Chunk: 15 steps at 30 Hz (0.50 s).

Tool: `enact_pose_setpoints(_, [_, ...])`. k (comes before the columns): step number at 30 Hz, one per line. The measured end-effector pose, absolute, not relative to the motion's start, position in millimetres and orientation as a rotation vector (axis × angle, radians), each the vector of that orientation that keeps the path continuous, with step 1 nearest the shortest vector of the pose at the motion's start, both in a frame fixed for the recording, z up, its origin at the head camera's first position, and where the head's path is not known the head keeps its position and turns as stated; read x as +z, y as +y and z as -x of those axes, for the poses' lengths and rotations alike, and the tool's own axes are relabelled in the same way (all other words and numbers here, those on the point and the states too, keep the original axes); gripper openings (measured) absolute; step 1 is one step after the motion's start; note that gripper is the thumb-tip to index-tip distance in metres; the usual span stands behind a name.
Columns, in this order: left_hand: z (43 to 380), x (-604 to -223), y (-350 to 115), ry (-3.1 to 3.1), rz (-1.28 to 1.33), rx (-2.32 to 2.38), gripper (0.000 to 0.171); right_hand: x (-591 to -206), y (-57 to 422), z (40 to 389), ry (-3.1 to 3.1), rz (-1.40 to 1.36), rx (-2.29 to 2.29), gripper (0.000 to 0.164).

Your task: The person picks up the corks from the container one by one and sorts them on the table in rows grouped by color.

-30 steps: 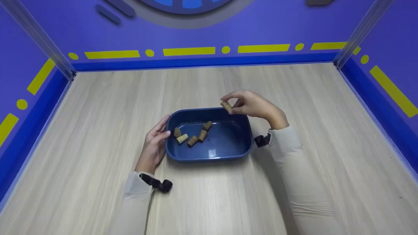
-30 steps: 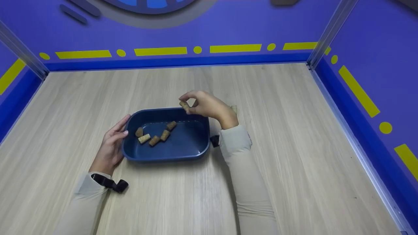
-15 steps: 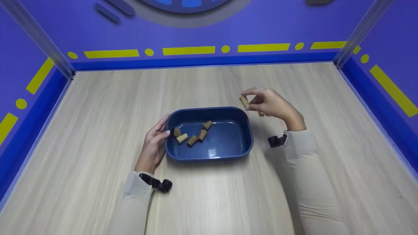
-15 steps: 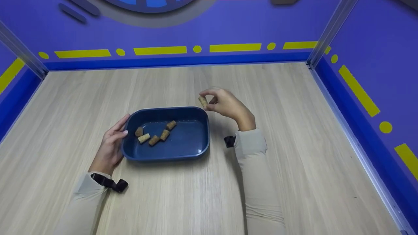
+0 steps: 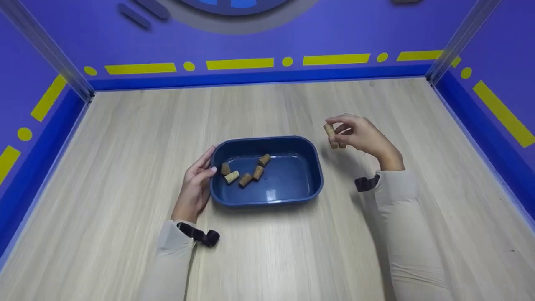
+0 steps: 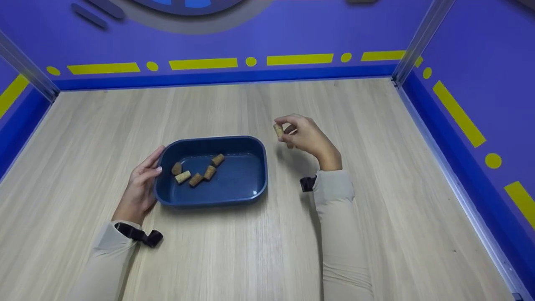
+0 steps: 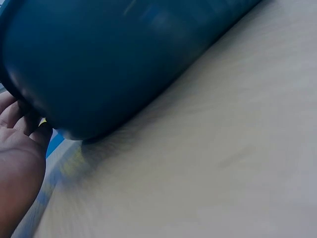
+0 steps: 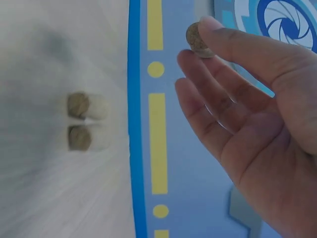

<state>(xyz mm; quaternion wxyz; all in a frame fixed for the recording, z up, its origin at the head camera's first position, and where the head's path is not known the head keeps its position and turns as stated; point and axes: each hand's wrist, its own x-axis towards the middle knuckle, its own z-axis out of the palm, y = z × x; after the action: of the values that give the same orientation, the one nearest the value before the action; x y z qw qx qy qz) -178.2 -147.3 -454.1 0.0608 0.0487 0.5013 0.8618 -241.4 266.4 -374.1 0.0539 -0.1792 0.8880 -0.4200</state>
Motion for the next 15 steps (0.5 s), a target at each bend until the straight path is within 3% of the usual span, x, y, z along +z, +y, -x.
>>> enact_pose_setpoints(15, [177, -455, -148, 1.497, -0.152, 2.626, 0.063, -393, 297, 242, 2.787, 0.350, -1.231, 0.045])
